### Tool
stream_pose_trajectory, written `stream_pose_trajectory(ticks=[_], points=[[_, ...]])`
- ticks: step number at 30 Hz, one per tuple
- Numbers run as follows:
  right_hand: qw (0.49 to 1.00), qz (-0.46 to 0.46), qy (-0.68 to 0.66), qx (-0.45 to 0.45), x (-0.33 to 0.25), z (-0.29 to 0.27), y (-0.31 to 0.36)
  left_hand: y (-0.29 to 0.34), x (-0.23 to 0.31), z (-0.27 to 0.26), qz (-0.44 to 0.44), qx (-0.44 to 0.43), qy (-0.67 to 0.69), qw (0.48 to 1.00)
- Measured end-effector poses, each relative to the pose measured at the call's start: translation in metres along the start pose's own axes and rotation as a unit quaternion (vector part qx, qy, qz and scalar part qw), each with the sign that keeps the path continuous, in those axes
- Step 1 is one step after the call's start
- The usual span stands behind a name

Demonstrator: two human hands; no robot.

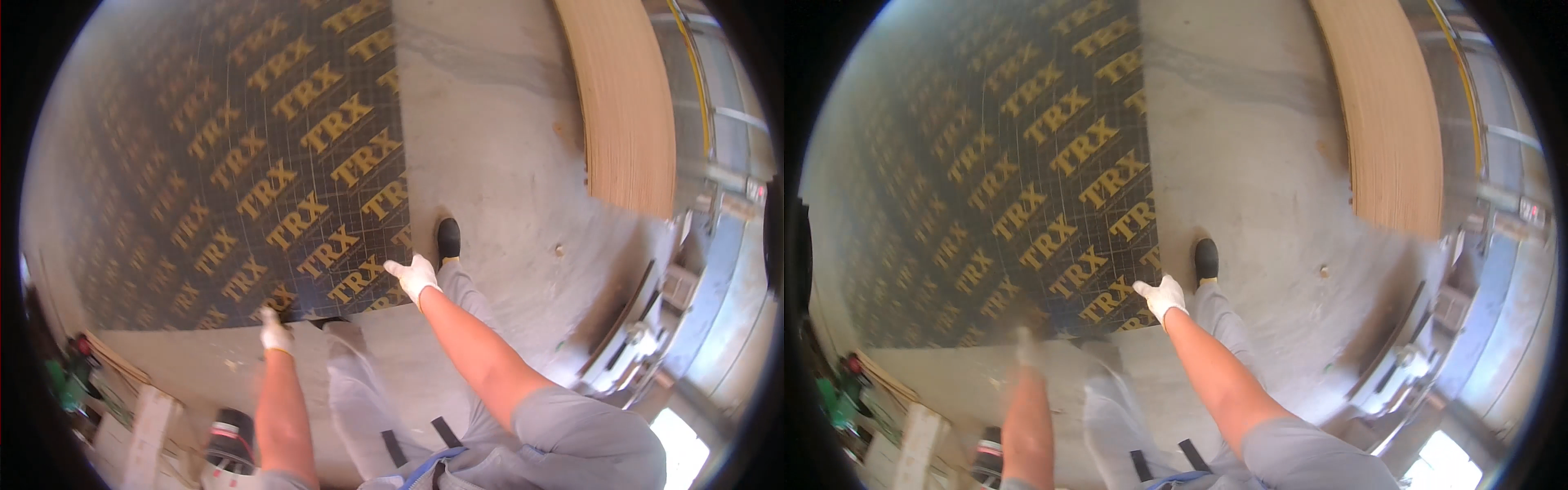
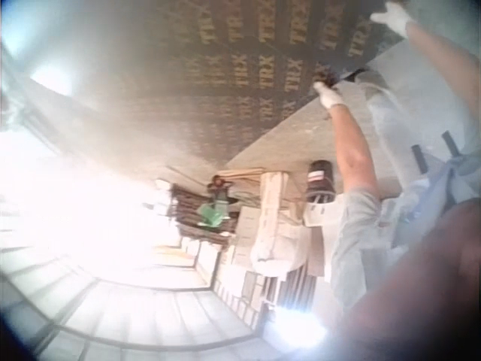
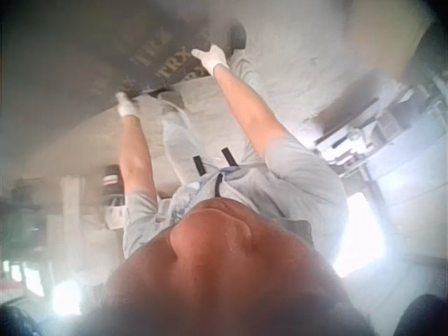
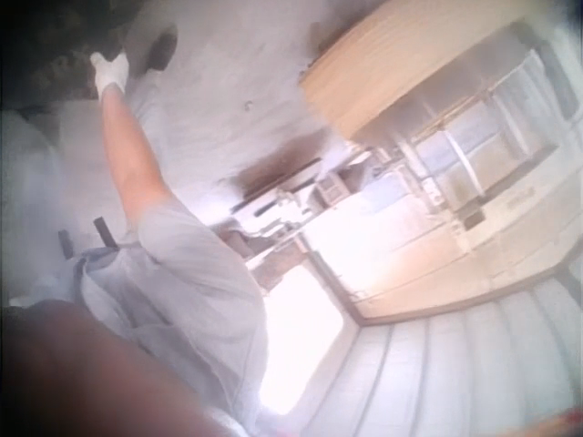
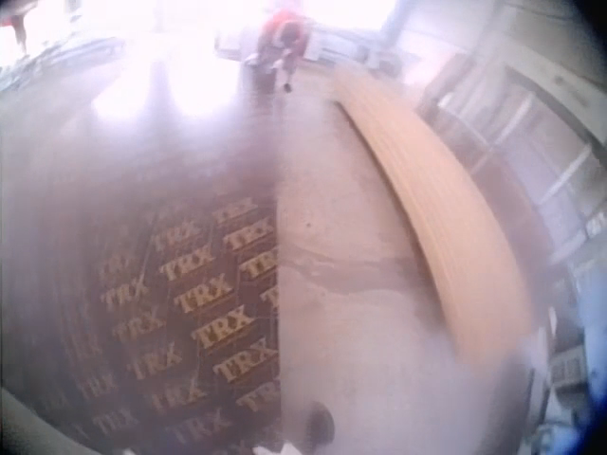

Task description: The person and another worker lift a wooden sheet and load it onto a panel saw machine, operate the machine's control panel to cut the sheet, and remove the wood trimmings. They reposition the sheet on the machine and subsequently unload it onto a stack.

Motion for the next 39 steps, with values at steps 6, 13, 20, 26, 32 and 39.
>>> stream_pose_trajectory(ticks=[6, 13, 20, 26, 32, 39], points=[[0.968, -0.129, 0.000, -0.214, -0.042, -0.053, 0.115, 0.257, 0.010, -0.058, 0.337, -0.024, -0.451, 0.826], [0.934, -0.217, 0.092, -0.268, 0.070, -0.247, 0.083, 0.428, -0.069, -0.124, 0.246, -0.026, -0.624, 0.741], [0.991, 0.050, -0.082, 0.096, 0.229, -0.581, -0.072, 0.576, -0.023, 0.070, 0.190, -0.129, -0.400, 0.887], [0.823, 0.084, -0.524, 0.203, 0.297, -0.744, -0.144, 0.635, 0.071, 0.276, 0.258, -0.182, -0.515, 0.797], [0.782, 0.191, -0.556, 0.206, 0.280, -0.817, -0.184, 0.729, 0.186, 0.434, 0.314, -0.141, -0.478, 0.809], [0.672, 0.120, -0.604, 0.411, 0.302, -0.854, -0.286, 0.827, 0.231, 0.609, 0.310, -0.104, -0.484, 0.811]])
Point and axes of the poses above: each hand's wrist, its own y-axis away from the middle knuckle, its own z-axis out of the palm, x = y × z, the point moved 9 cm from there along -y, towards the middle knuckle, and after that the axes turned 2 degrees about x, right-handed, at the moved point
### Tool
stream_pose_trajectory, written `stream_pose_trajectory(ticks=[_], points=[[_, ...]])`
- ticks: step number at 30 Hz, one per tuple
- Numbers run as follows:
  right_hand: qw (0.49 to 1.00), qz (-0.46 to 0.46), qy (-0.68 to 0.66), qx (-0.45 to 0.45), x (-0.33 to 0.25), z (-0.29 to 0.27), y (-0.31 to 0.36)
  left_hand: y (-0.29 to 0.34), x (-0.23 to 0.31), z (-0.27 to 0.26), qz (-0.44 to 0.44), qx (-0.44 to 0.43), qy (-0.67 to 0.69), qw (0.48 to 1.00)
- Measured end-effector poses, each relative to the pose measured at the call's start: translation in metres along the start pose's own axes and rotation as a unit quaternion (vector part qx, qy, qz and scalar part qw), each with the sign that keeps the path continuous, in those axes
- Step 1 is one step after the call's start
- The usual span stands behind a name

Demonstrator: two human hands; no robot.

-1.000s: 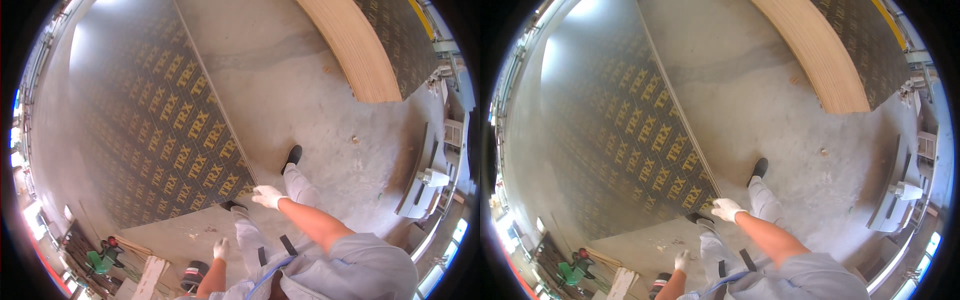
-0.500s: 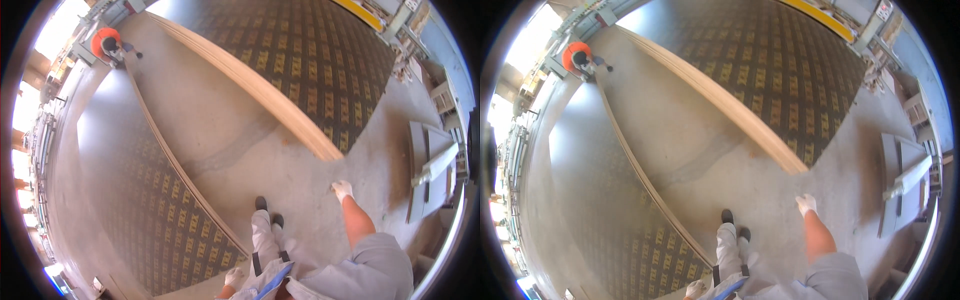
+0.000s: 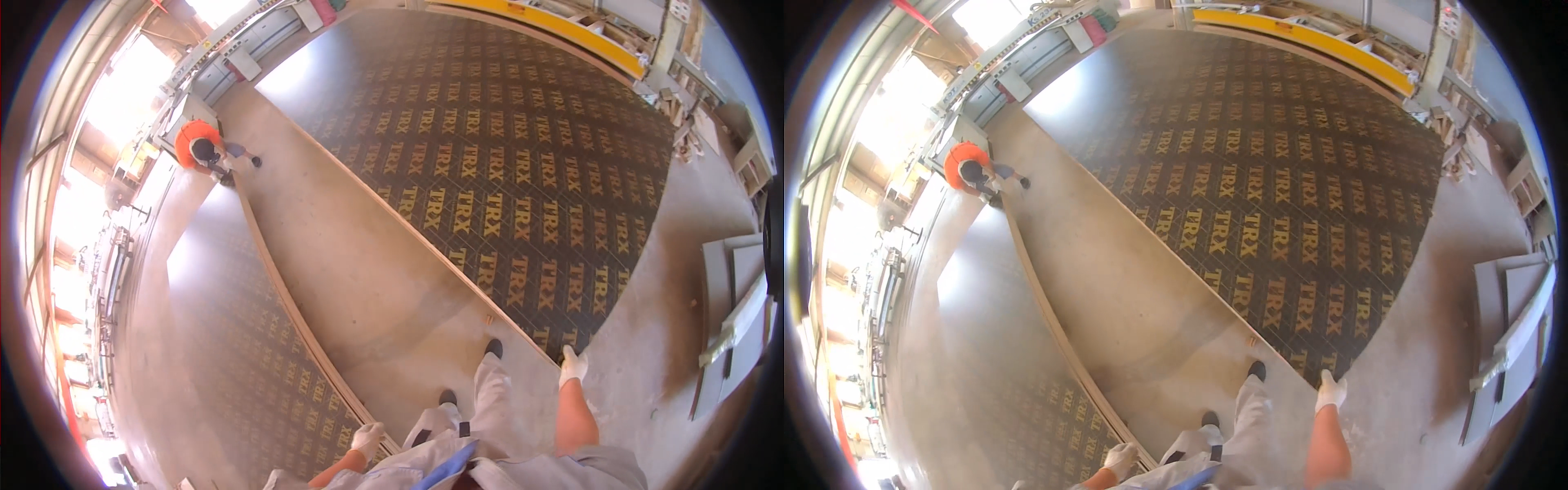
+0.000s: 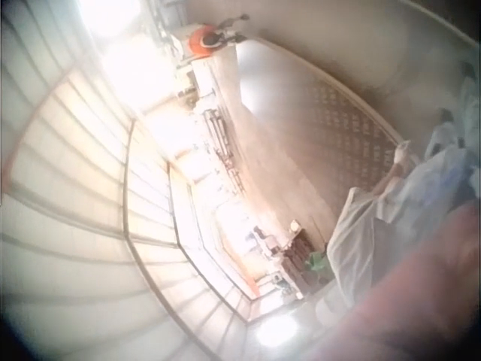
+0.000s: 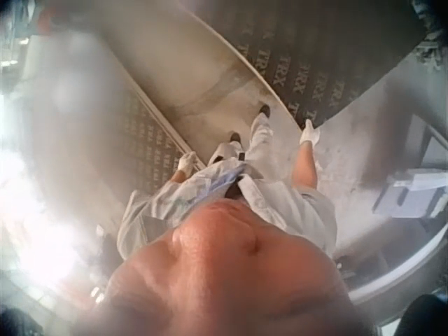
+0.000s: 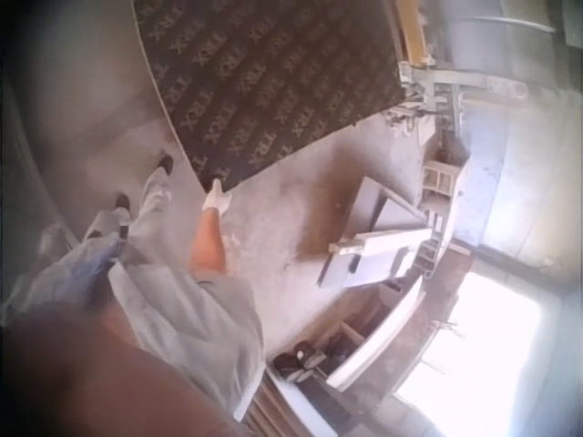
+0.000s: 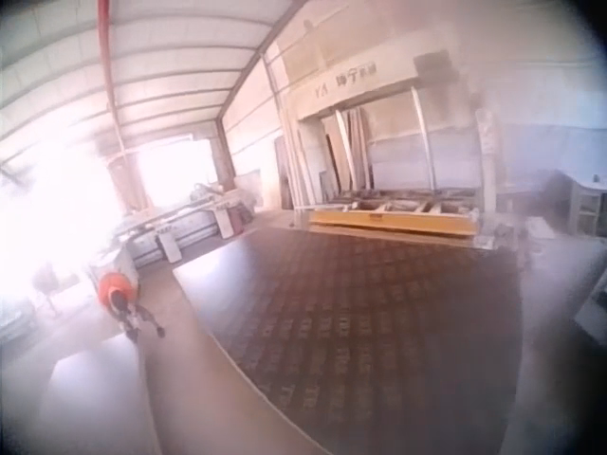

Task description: The person and another worker lift a wooden sheet and load it onto a panel saw machine, operate the machine's control panel to cut the sheet, and remove the wood trimmings. They reposition the sheet on the machine and subsequently unload it onto a stack.

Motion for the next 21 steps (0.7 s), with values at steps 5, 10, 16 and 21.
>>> stream_pose_trajectory(ticks=[5, 10, 16, 21], points=[[0.976, 0.210, -0.051, -0.022, 0.022, -0.011, -0.006, 0.019, 0.090, 0.067, 0.058, -0.056, -0.302, 0.950], [0.956, 0.281, -0.076, 0.024, 0.027, 0.001, -0.012, 0.007, 0.108, 0.067, 0.056, -0.103, -0.283, 0.952], [0.972, 0.232, -0.040, 0.020, 0.046, -0.026, -0.044, -0.031, 0.099, 0.020, 0.001, -0.097, -0.232, 0.968], [0.950, 0.300, 0.070, -0.054, -0.011, 0.057, 0.048, -0.059, 0.029, -0.016, 0.065, -0.027, -0.218, 0.973]])
Point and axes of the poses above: each hand's wrist, its own y-axis away from the middle knuckle, its own z-axis out of the palm, x = y × z, the point moved 9 cm from there along -y, towards the middle knuckle, and after that the axes turned 2 degrees about x, right-handed, at the moved point
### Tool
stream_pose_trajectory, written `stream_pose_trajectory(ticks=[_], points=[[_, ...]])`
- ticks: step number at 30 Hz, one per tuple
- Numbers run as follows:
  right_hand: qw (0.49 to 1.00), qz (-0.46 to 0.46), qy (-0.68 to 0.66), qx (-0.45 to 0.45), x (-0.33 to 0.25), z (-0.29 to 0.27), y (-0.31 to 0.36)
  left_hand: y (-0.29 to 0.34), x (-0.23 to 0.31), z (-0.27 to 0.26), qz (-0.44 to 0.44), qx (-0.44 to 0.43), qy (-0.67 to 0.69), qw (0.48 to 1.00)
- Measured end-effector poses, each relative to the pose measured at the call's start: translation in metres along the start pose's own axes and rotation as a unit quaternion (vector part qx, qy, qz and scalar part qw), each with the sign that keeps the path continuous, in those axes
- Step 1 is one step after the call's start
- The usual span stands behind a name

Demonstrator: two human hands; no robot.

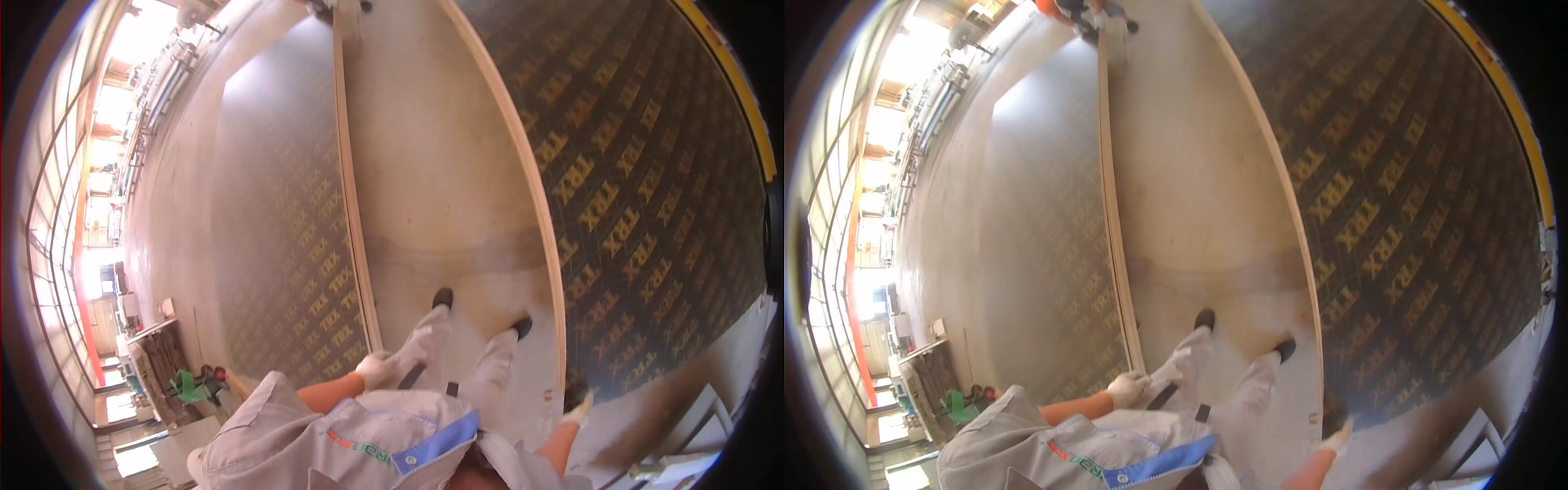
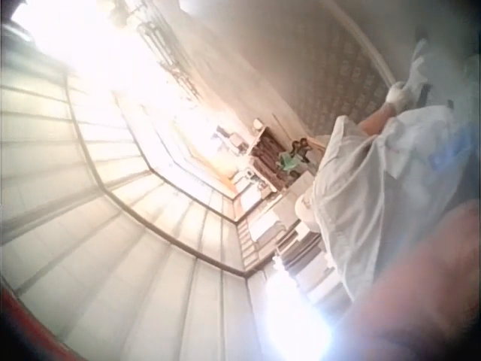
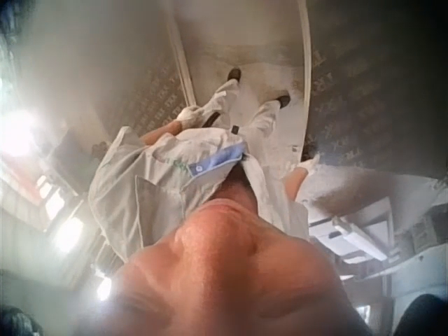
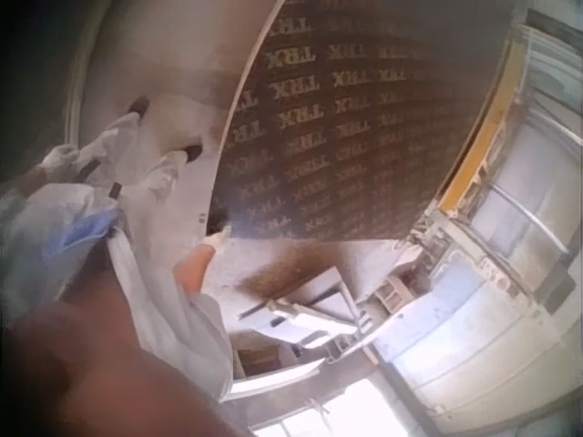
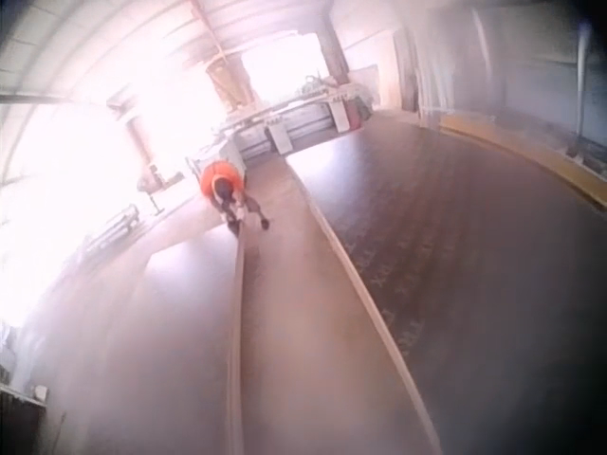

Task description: The person and another worker lift a wooden sheet and load it onto a panel saw machine, operate the machine's control panel to cut the sheet, and remove the wood trimmings. They reposition the sheet on the machine and subsequently unload it onto a stack.

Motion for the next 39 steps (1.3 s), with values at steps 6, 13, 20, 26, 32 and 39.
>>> stream_pose_trajectory(ticks=[6, 13, 20, 26, 32, 39], points=[[0.972, 0.017, -0.096, -0.212, 0.028, -0.024, -0.054, 0.059, 0.075, 0.034, -0.153, -0.036, 0.134, 0.978], [0.978, 0.077, -0.094, -0.171, 0.022, -0.006, 0.014, 0.098, 0.079, 0.083, -0.094, -0.037, 0.115, 0.988], [0.926, 0.201, -0.039, -0.316, 0.107, 0.106, 0.229, 0.116, 0.018, 0.080, -0.154, 0.016, 0.246, 0.957], [0.896, 0.117, 0.307, -0.298, 0.153, 0.123, 0.212, 0.133, -0.004, 0.066, -0.146, 0.016, 0.271, 0.951], [0.855, 0.020, 0.406, -0.323, 0.109, 0.142, 0.219, 0.146, -0.091, 0.087, -0.216, 0.021, 0.375, 0.901], [0.798, -0.130, 0.469, -0.356, 0.034, 0.128, 0.237, 0.183, -0.111, 0.121, -0.208, 0.079, 0.425, 0.877]])
Point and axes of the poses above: each hand's wrist, its own y-axis away from the middle knuckle, its own z-axis out of the palm, x = y × z, the point moved 9 cm from there along -y, towards the middle knuckle, and after that the axes turned 2 degrees about x, right-handed, at the moved point
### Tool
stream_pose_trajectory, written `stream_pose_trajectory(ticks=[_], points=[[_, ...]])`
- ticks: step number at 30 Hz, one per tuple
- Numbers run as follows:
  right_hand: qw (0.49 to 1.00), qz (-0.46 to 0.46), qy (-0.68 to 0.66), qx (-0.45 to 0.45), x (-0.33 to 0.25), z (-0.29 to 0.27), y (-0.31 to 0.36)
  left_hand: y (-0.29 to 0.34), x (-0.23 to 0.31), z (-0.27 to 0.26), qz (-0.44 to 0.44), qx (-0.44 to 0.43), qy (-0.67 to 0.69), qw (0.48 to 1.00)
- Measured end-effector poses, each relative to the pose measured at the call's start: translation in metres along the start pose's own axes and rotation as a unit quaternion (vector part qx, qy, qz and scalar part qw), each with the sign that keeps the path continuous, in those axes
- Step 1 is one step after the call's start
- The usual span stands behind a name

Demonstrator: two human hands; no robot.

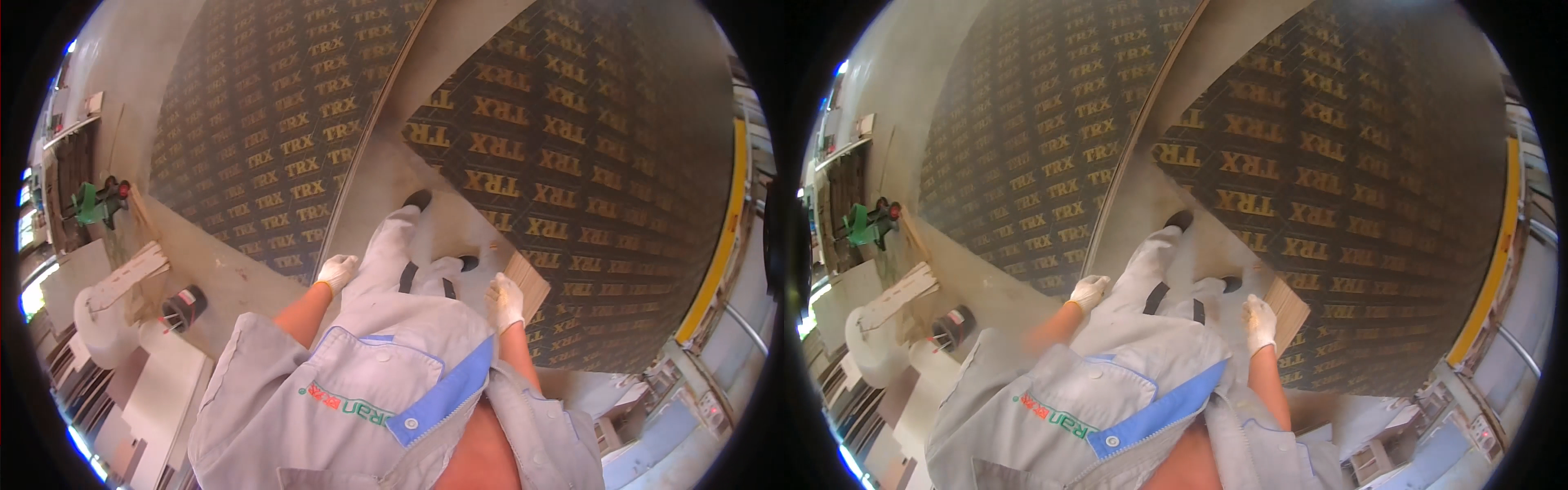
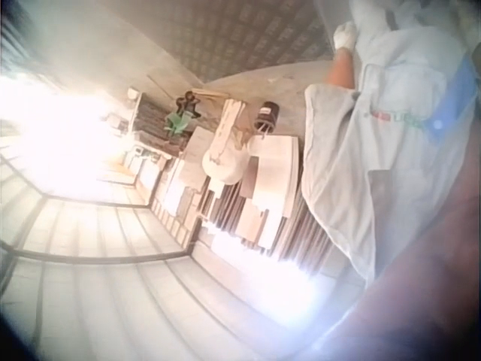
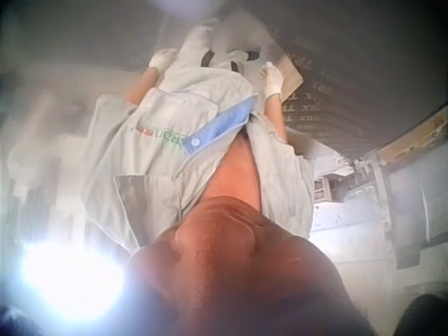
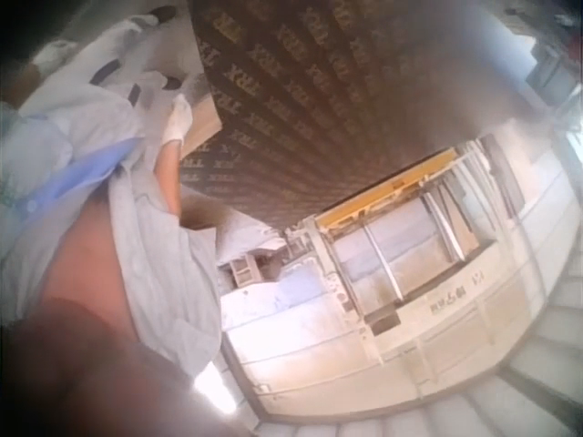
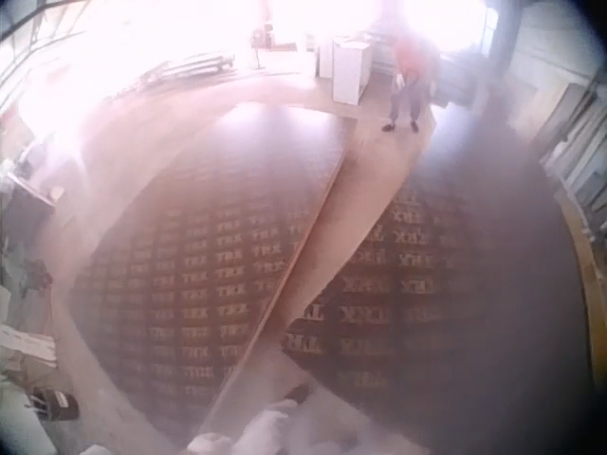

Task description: The person and another worker lift a wooden sheet and load it onto a panel saw machine, operate the machine's control panel to cut the sheet, and remove the wood trimmings. They reposition the sheet on the machine and subsequently unload it onto a stack.

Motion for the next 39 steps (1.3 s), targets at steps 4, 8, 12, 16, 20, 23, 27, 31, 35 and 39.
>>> stream_pose_trajectory(ticks=[4, 8, 12, 16, 20, 23, 27, 31, 35, 39], points=[[0.998, -0.032, 0.041, -0.020, -0.018, -0.032, 0.039, -0.013, -0.009, -0.013, 0.066, 0.023, 0.023, 0.997], [0.981, -0.127, 0.112, 0.095, -0.071, -0.078, 0.114, -0.041, 0.036, -0.014, 0.068, 0.029, -0.005, 0.997], [0.949, -0.129, 0.228, 0.177, -0.086, -0.126, 0.151, -0.039, 0.167, 0.038, 0.146, -0.033, -0.004, 0.989], [0.940, -0.137, 0.194, 0.243, -0.021, -0.186, 0.167, -0.020, 0.282, 0.159, 0.311, -0.139, 0.012, 0.940], [0.942, -0.099, 0.268, 0.175, 0.050, -0.233, 0.148, -0.038, 0.245, 0.308, 0.095, -0.253, 0.054, 0.961], [0.819, -0.184, 0.536, 0.093, 0.078, -0.262, 0.145, -0.010, 0.248, 0.401, -0.110, -0.343, 0.277, 0.891], [0.817, -0.259, 0.511, 0.058, 0.130, -0.363, 0.106, 0.032, 0.312, 0.463, -0.073, -0.299, 0.499, 0.810], [0.955, -0.048, 0.250, 0.155, 0.096, -0.436, 0.100, 0.031, 0.328, 0.475, -0.080, -0.256, 0.575, 0.773], [0.965, -0.022, 0.065, 0.251, 0.041, -0.499, 0.057, -0.011, 0.312, 0.484, -0.048, -0.204, 0.560, 0.802], [0.977, 0.023, -0.131, 0.169, -0.006, -0.503, 0.019, -0.022, 0.298, 0.469, -0.013, -0.209, 0.562, 0.801]])
Point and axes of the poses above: each hand's wrist, its own y-axis away from the middle knuckle, its own z-axis out of the palm, x = y × z, the point moved 9 cm from there along -y, towards the middle knuckle, and after that the axes turned 2 degrees about x, right-handed, at the moved point
